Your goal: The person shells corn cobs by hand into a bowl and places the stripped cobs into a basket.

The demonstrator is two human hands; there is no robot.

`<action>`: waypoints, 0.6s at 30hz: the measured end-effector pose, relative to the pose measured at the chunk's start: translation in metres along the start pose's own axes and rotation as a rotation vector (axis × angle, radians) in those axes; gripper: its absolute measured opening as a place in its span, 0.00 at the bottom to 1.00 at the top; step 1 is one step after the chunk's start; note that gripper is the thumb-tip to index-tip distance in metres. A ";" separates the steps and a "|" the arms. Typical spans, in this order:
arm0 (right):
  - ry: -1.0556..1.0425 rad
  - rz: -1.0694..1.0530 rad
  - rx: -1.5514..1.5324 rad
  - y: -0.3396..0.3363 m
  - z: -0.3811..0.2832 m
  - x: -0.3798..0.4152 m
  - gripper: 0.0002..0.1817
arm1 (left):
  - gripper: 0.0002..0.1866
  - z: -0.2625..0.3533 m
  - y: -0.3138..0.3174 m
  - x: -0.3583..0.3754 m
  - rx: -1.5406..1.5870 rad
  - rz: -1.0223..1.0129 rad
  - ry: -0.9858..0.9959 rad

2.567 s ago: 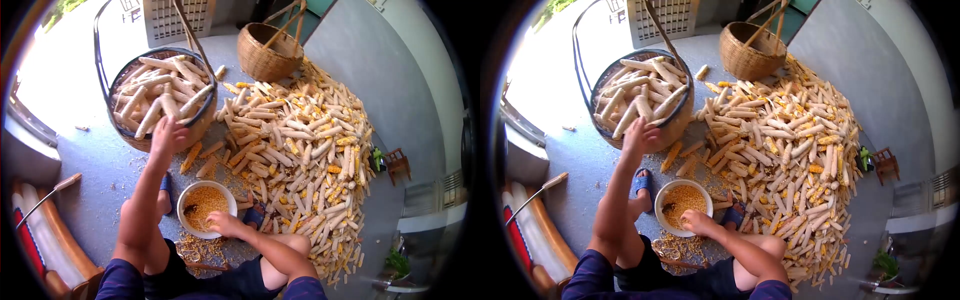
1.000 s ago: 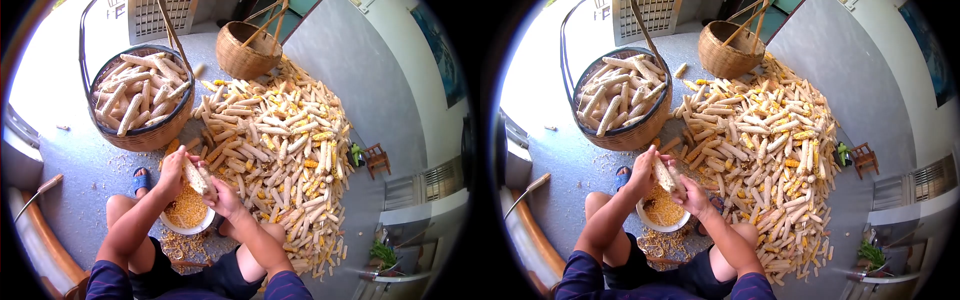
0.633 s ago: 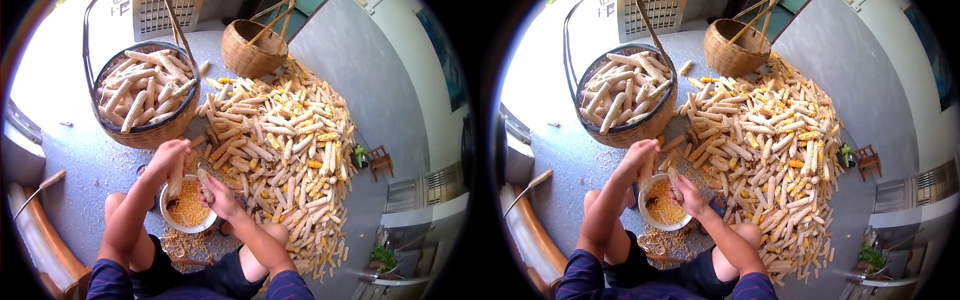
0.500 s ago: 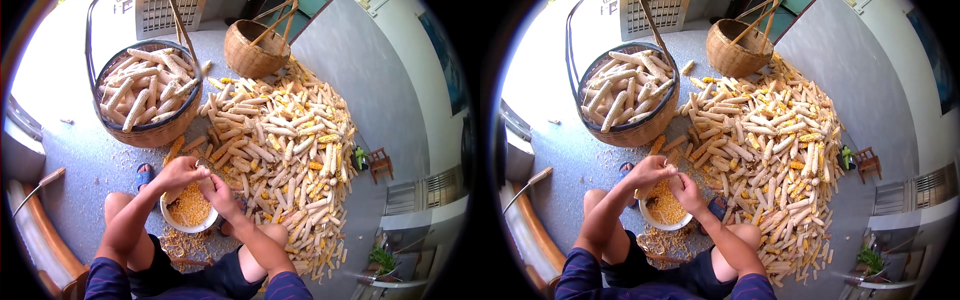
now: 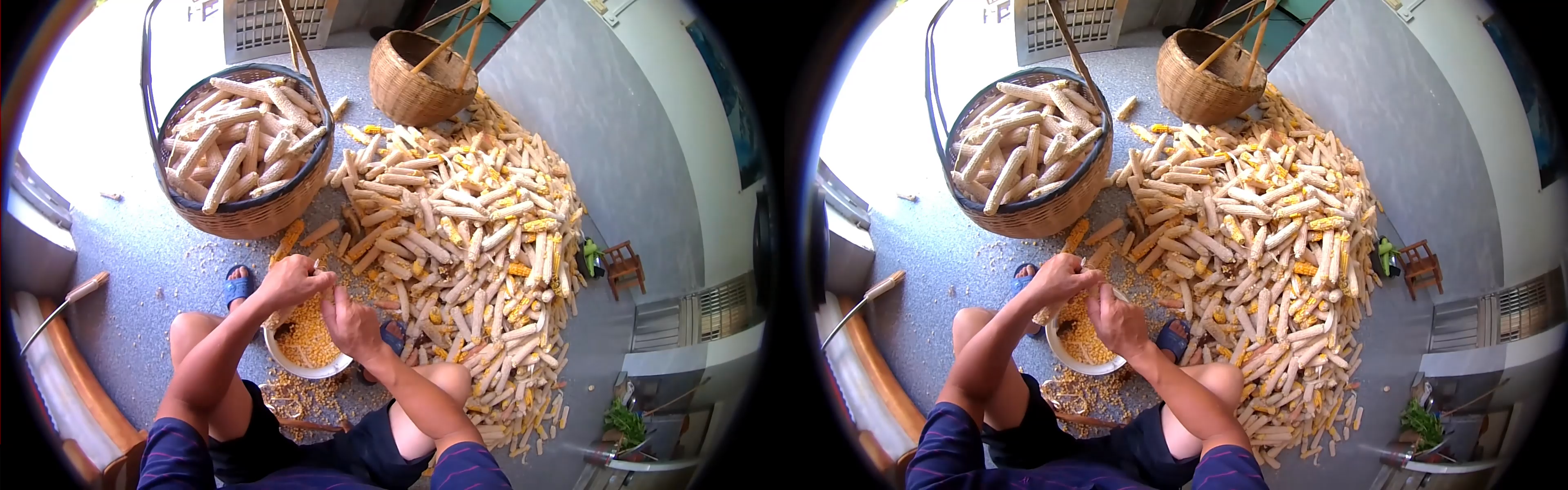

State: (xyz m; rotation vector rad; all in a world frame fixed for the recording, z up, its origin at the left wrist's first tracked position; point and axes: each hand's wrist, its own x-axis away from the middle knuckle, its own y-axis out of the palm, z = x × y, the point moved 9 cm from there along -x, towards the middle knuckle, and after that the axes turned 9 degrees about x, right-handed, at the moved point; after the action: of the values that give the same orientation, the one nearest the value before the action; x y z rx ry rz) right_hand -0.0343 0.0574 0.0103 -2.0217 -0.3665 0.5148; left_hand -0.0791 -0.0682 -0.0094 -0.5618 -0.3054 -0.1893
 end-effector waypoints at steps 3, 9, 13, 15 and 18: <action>0.118 -0.049 -0.158 0.010 0.018 0.002 0.15 | 0.29 -0.005 0.003 0.002 0.124 -0.025 -0.048; 0.526 -0.419 -1.506 0.056 0.027 0.018 0.16 | 0.19 0.002 -0.012 0.006 0.480 -0.114 -0.095; 0.297 -0.276 -1.315 0.038 0.018 0.007 0.22 | 0.16 0.004 -0.010 0.001 0.564 -0.209 0.033; 0.299 -0.233 -1.367 0.027 0.011 0.007 0.26 | 0.19 -0.002 -0.006 0.001 0.522 -0.200 -0.027; 0.156 -0.076 -0.373 -0.002 0.007 0.001 0.33 | 0.23 0.004 -0.009 0.004 0.188 0.002 0.003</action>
State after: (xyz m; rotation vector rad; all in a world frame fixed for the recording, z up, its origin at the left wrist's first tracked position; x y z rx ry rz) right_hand -0.0373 0.0642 0.0085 -2.3791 -0.4681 0.2502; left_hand -0.0790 -0.0734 -0.0004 -0.3757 -0.3157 -0.1577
